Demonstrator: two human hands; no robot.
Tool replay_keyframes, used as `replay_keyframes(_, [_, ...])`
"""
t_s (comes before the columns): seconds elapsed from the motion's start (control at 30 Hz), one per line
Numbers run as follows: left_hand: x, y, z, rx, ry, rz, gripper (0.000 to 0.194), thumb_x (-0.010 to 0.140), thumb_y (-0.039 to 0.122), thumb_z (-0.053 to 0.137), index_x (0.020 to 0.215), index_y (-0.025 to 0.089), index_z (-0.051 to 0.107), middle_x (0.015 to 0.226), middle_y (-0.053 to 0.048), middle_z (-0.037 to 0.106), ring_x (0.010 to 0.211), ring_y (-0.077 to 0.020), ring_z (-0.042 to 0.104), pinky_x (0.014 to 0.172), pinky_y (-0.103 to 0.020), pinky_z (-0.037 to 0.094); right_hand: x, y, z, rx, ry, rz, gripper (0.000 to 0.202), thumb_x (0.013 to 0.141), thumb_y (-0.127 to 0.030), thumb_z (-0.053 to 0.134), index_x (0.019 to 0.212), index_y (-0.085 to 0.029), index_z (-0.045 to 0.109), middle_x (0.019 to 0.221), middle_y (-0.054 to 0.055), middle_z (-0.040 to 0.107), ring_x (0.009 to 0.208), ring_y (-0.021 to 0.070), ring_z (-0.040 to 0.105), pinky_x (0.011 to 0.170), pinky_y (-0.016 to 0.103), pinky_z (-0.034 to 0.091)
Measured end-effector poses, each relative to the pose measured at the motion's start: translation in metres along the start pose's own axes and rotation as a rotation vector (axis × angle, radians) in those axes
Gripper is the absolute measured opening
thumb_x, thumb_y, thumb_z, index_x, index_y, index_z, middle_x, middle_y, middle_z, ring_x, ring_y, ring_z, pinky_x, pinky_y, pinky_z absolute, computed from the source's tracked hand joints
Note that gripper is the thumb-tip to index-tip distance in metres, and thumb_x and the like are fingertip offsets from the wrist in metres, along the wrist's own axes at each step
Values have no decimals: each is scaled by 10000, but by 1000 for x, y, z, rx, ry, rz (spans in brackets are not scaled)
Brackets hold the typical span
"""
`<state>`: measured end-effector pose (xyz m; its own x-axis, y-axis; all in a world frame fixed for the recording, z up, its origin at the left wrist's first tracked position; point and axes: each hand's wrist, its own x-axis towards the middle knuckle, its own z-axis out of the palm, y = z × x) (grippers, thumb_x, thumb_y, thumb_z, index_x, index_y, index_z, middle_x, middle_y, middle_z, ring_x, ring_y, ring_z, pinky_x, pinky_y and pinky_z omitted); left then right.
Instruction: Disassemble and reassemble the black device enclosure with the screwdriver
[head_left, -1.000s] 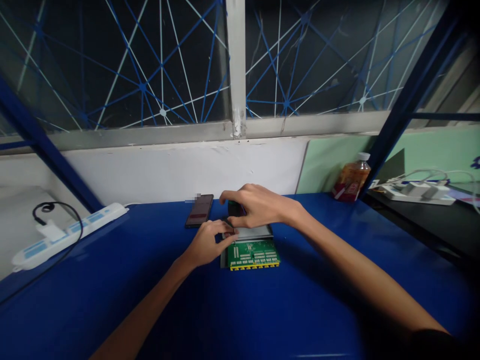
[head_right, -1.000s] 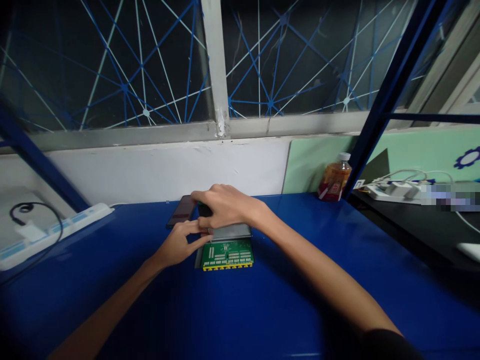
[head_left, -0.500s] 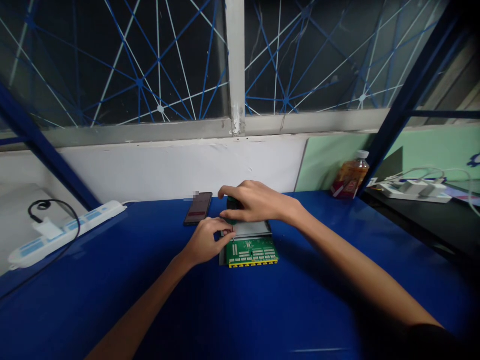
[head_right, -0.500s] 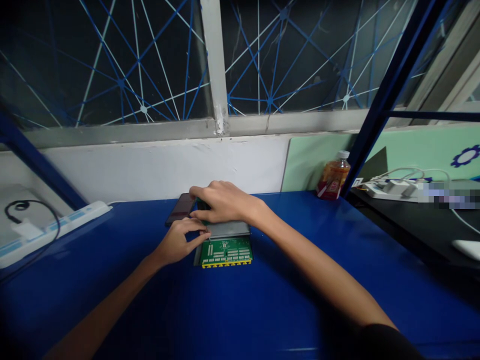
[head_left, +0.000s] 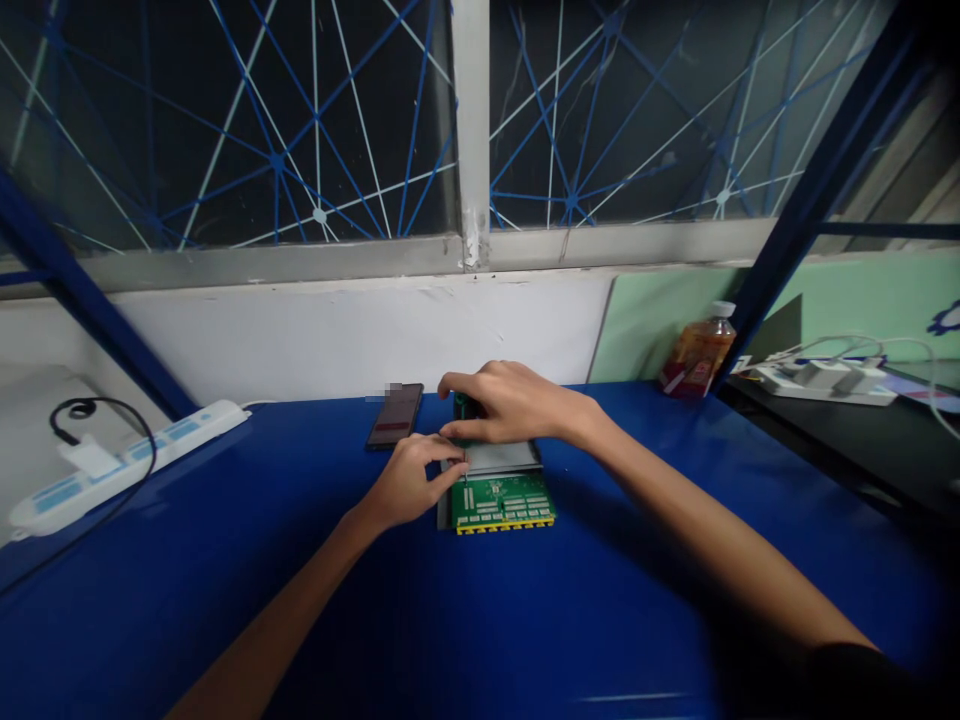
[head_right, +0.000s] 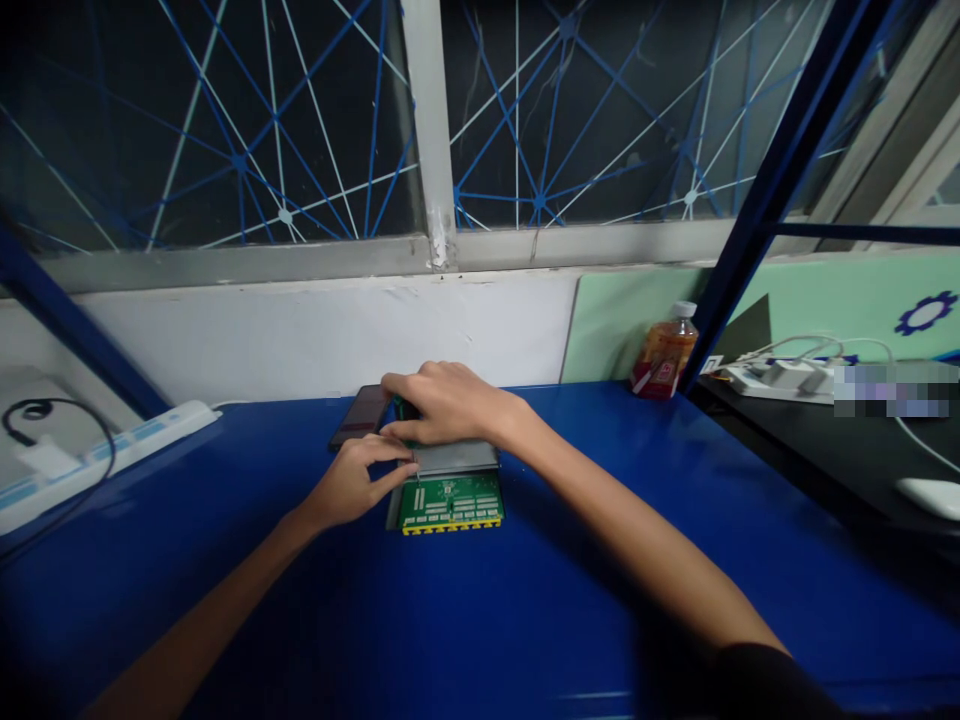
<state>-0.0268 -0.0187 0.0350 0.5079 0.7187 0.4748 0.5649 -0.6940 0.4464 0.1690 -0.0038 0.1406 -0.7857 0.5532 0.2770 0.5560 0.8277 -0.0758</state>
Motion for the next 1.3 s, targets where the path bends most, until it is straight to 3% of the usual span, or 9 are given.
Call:
replay_keyframes(0.23, [2, 0, -1, -29, -18, -19, 157, 830, 290, 598, 822, 197, 724, 832, -25, 729, 791, -188, 649, 750, -321, 470, -2, -3, -5, 24, -11, -47, 405, 819, -369, 509, 1159, -149, 533, 736, 58, 621, 631, 163, 487, 558, 283, 249])
replay_keyframes(0.47, [2, 3, 0, -14, -49, -32, 189, 843, 299, 572, 887, 197, 725, 892, -41, 732, 843, -204, 656, 809, -336, 469, 0, 1, -2, -28, -7, 29, 386, 827, -430, 513, 1093, -158, 572, 669, 45, 587, 612, 159, 456, 561, 285, 223])
replay_keyframes(0.63, [2, 4, -1, -38, -72, -36, 182, 840, 278, 571, 877, 193, 728, 889, -33, 733, 846, -197, 657, 818, -322, 474, -1, 0, -3, -4, 4, -31, 385, 818, -376, 524, 1137, -162, 537, 705, 38, 594, 606, 149, 445, 549, 279, 216])
replay_keyframes(0.83, [2, 1, -1, 2, -44, -72, 167, 816, 324, 617, 821, 207, 736, 852, -31, 735, 833, -209, 656, 787, -319, 477, -1, -2, -4, -1, -15, -20, 371, 847, -427, 505, 1102, -161, 549, 636, 16, 555, 559, 136, 408, 541, 278, 199])
replay_keyframes(1.03, [1, 0, -1, -79, -85, -61, 165, 844, 279, 587, 889, 201, 725, 921, -27, 729, 877, -198, 652, 827, -317, 467, -2, -1, -5, 12, -30, -35, 402, 825, -369, 516, 1166, -158, 524, 662, 25, 568, 582, 146, 429, 549, 278, 217])
replay_keyframes(1.3, [2, 1, -1, -36, -68, -75, 163, 825, 307, 615, 846, 196, 732, 836, -32, 727, 781, -192, 654, 762, -310, 474, 0, 3, -2, 14, -4, -13, 437, 821, -471, 522, 1128, -160, 552, 698, 43, 604, 624, 166, 476, 567, 285, 244])
